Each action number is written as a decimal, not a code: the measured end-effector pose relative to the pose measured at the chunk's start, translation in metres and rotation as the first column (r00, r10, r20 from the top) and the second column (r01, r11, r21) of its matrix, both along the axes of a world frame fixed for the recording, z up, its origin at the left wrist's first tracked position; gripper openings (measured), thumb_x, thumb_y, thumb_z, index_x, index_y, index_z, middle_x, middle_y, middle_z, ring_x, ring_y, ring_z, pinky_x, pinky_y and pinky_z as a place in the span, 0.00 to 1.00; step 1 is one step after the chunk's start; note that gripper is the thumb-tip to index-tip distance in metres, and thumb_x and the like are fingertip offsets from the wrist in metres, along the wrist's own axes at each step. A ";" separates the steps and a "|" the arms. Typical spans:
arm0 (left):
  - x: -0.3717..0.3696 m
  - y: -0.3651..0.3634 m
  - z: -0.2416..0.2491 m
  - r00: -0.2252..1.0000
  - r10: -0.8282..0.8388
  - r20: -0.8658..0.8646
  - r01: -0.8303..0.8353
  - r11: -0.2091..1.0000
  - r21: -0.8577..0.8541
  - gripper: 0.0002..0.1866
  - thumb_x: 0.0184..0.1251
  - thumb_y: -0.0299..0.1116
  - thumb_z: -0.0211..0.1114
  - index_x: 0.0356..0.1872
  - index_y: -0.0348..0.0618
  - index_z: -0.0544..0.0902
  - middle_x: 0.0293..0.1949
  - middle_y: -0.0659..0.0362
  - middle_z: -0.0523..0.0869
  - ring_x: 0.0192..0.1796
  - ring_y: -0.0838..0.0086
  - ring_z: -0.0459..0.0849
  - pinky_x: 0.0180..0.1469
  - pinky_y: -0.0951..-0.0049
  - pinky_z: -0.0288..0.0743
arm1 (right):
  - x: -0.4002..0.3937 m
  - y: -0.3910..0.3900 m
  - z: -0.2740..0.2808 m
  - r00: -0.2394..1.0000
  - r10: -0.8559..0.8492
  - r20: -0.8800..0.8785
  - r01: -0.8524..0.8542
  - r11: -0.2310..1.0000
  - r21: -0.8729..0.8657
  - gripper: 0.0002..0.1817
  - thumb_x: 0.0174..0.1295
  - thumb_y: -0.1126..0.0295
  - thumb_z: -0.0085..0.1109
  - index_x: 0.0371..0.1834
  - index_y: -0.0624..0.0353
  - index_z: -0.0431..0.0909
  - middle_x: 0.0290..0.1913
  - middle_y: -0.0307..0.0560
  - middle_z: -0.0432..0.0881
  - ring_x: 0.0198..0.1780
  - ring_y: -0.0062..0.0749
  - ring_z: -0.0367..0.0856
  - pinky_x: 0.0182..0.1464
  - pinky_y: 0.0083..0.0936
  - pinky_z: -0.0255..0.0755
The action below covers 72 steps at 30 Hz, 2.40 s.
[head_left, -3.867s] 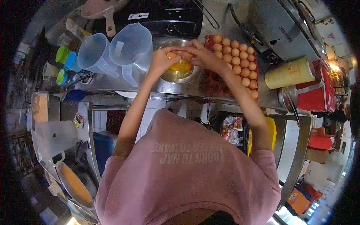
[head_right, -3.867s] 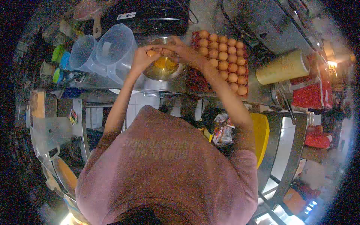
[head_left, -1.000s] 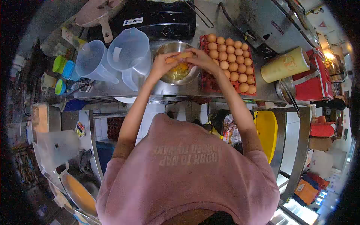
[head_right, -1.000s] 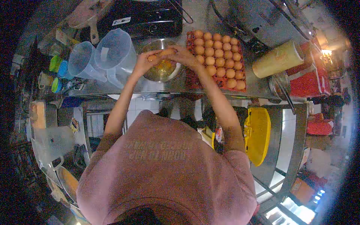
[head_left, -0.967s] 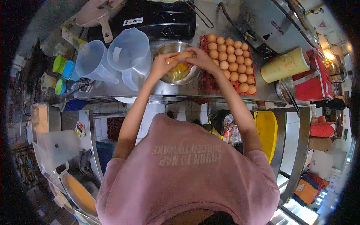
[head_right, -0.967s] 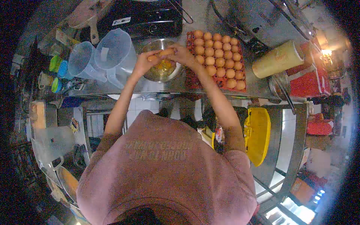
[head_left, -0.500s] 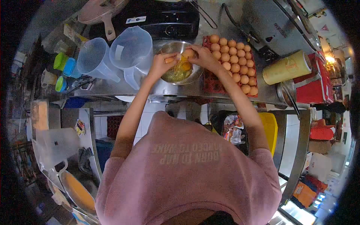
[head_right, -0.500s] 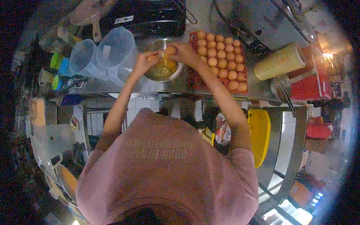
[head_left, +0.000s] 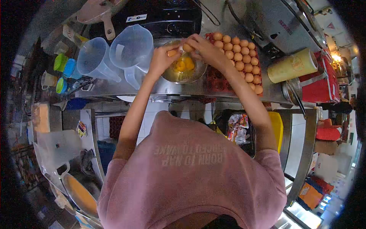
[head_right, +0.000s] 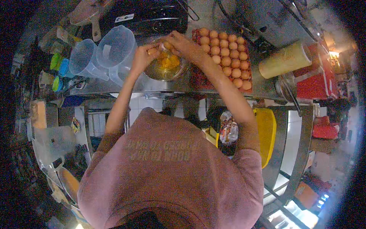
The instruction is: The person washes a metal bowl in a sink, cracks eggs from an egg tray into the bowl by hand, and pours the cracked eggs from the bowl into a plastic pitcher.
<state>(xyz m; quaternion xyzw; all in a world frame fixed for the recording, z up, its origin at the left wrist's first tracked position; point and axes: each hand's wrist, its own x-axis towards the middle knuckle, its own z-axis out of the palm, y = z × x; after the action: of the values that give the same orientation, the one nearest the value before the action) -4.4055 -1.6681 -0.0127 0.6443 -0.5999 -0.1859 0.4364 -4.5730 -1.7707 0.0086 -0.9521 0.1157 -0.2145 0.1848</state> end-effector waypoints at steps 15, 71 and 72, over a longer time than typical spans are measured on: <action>-0.054 0.012 0.047 0.953 -0.269 0.139 0.238 0.949 0.206 0.25 0.49 0.49 0.64 0.43 0.41 0.79 0.29 0.48 0.82 0.33 0.68 0.82 0.38 0.73 0.72 | -0.043 0.063 -0.051 0.801 -0.360 0.478 -0.184 0.611 0.770 0.23 0.51 0.73 0.58 0.52 0.58 0.66 0.47 0.41 0.70 0.49 0.24 0.68 0.52 0.20 0.63; -0.030 0.006 -0.026 0.077 0.000 -0.997 0.255 0.967 0.020 0.19 0.65 0.43 0.48 0.47 0.36 0.68 0.39 0.53 0.77 0.40 0.68 0.79 0.43 0.70 0.76 | 0.024 0.089 -0.040 0.625 -0.669 0.403 0.470 0.734 0.490 0.21 0.63 0.60 0.41 0.51 0.66 0.62 0.48 0.51 0.68 0.51 0.40 0.67 0.54 0.30 0.60; -0.028 0.004 -0.024 0.077 -0.012 -0.997 0.219 0.976 0.005 0.19 0.64 0.43 0.49 0.46 0.36 0.69 0.38 0.54 0.77 0.39 0.69 0.79 0.42 0.71 0.76 | 0.023 0.085 -0.042 0.600 -0.708 0.373 0.358 0.655 0.666 0.22 0.63 0.59 0.41 0.53 0.66 0.60 0.47 0.52 0.68 0.51 0.42 0.67 0.54 0.32 0.61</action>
<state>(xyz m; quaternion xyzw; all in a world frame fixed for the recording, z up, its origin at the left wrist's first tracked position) -4.4333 -1.6641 -0.0368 0.3310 -0.1802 -0.6508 0.6591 -4.5496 -1.6861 -0.0331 -0.6553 0.3960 -0.5133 0.3877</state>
